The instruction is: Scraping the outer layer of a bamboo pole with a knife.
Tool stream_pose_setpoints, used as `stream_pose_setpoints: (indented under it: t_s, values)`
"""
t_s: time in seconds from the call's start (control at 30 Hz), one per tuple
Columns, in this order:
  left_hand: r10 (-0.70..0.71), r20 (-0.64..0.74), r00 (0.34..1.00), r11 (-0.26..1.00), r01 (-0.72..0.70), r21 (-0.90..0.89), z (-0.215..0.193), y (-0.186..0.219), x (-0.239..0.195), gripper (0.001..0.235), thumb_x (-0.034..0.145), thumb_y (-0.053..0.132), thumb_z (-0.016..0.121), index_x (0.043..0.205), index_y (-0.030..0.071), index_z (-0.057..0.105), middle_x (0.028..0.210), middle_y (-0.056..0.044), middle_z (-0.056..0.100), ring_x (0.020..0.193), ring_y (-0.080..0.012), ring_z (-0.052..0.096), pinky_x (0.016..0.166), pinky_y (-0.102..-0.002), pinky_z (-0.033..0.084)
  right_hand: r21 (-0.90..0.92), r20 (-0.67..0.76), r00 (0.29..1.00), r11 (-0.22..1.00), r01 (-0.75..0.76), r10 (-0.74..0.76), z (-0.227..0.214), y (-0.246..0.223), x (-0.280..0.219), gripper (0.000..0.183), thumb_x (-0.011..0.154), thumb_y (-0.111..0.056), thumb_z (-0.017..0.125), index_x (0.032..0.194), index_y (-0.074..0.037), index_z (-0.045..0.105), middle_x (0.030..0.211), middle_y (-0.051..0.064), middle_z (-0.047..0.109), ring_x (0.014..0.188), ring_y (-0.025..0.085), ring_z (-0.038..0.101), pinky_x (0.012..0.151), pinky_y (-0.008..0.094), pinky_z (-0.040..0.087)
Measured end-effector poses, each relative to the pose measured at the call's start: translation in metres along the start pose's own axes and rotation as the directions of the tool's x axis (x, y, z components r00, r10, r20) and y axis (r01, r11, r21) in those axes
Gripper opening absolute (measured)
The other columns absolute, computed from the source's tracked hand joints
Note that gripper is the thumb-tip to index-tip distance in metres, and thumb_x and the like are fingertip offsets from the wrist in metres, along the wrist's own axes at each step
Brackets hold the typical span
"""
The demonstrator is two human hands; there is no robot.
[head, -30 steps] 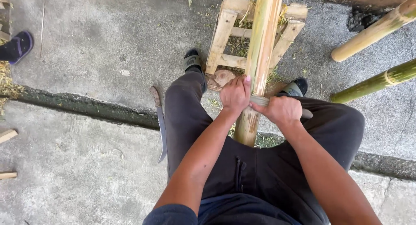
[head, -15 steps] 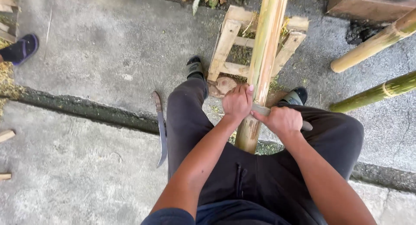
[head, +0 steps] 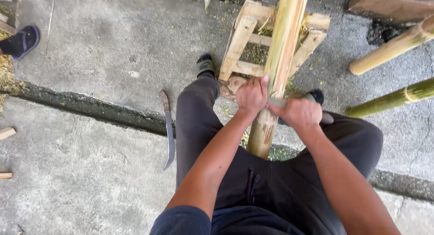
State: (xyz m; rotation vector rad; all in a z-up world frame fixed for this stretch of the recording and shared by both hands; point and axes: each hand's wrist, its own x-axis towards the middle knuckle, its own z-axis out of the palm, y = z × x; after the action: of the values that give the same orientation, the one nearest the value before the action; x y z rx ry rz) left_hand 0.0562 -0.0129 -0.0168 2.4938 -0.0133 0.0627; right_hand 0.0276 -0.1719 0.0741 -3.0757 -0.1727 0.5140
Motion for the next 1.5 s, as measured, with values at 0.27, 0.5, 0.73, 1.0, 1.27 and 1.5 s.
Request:
stream_pose_setpoints:
  t_s: [0.27, 0.5, 0.73, 1.0, 1.27, 1.5]
  values:
    - [0.049, -0.093, 0.994, 0.997, -0.054, -0.050, -0.008, 0.003, -0.012, 0.060, 0.110, 0.041, 0.025, 0.099, 0.004, 0.071, 0.090, -0.019, 0.072, 0.075, -0.0375, 0.070, 0.069, -0.049, 0.056, -0.054, 0.123, 0.992, 0.998, -0.012, 0.019, -0.005, -0.004, -0.010, 0.084, 0.083, -0.088, 0.051, 0.071, -0.010, 0.079, 0.067, 0.012, 0.073, 0.063, 0.027, 0.074, 0.058, 0.040, 0.057]
    - [-0.009, 0.033, 0.999, 1.000, 0.009, 0.007, -0.001, 0.005, 0.019, 0.061, 0.111, 0.041, 0.025, 0.100, 0.005, 0.072, 0.090, -0.018, 0.073, 0.074, -0.0339, 0.071, 0.066, -0.044, 0.058, -0.001, 0.039, 0.999, 0.999, -0.037, 0.037, -0.017, -0.002, 0.009, 0.080, 0.081, -0.087, 0.053, 0.076, -0.012, 0.080, 0.070, 0.013, 0.074, 0.066, 0.029, 0.074, 0.057, 0.042, 0.057]
    - [-0.073, 0.187, 0.980, 0.997, 0.065, 0.051, -0.005, 0.006, 0.028, 0.063, 0.109, 0.042, 0.024, 0.096, 0.004, 0.072, 0.087, -0.018, 0.072, 0.066, -0.0321, 0.070, 0.057, -0.044, 0.057, -0.048, 0.144, 0.987, 0.997, -0.062, 0.069, -0.020, -0.001, 0.021, 0.084, 0.081, -0.090, 0.051, 0.076, -0.011, 0.080, 0.071, 0.013, 0.075, 0.069, 0.029, 0.075, 0.063, 0.042, 0.058]
    - [0.065, -0.125, 0.990, 0.998, -0.065, 0.001, 0.010, -0.003, 0.033, 0.065, 0.113, 0.043, 0.023, 0.094, 0.005, 0.072, 0.088, -0.018, 0.073, 0.074, -0.0344, 0.072, 0.069, -0.045, 0.059, -0.053, 0.041, 0.999, 0.998, -0.032, 0.034, -0.024, 0.000, 0.023, 0.081, 0.081, -0.088, 0.052, 0.081, -0.013, 0.081, 0.075, 0.013, 0.075, 0.070, 0.028, 0.076, 0.062, 0.042, 0.059]
    - [-0.017, 0.022, 1.000, 0.999, 0.018, -0.028, 0.000, 0.006, 0.061, 0.065, 0.111, 0.044, 0.022, 0.096, 0.006, 0.074, 0.087, -0.017, 0.075, 0.069, -0.0337, 0.071, 0.065, -0.044, 0.058, -0.064, 0.165, 0.982, 0.994, -0.085, 0.094, -0.031, 0.003, 0.041, 0.085, 0.082, -0.090, 0.052, 0.083, -0.010, 0.083, 0.076, 0.015, 0.075, 0.074, 0.030, 0.076, 0.065, 0.043, 0.059]
    - [0.018, -0.063, 0.998, 0.997, -0.022, -0.071, 0.002, 0.003, 0.043, 0.066, 0.112, 0.044, 0.021, 0.095, 0.005, 0.072, 0.086, -0.017, 0.073, 0.073, -0.0355, 0.072, 0.066, -0.046, 0.058, -0.047, 0.094, 0.995, 0.998, -0.035, 0.039, -0.035, 0.000, 0.037, 0.079, 0.080, -0.087, 0.053, 0.085, -0.013, 0.080, 0.072, 0.015, 0.075, 0.067, 0.031, 0.076, 0.060, 0.044, 0.058]
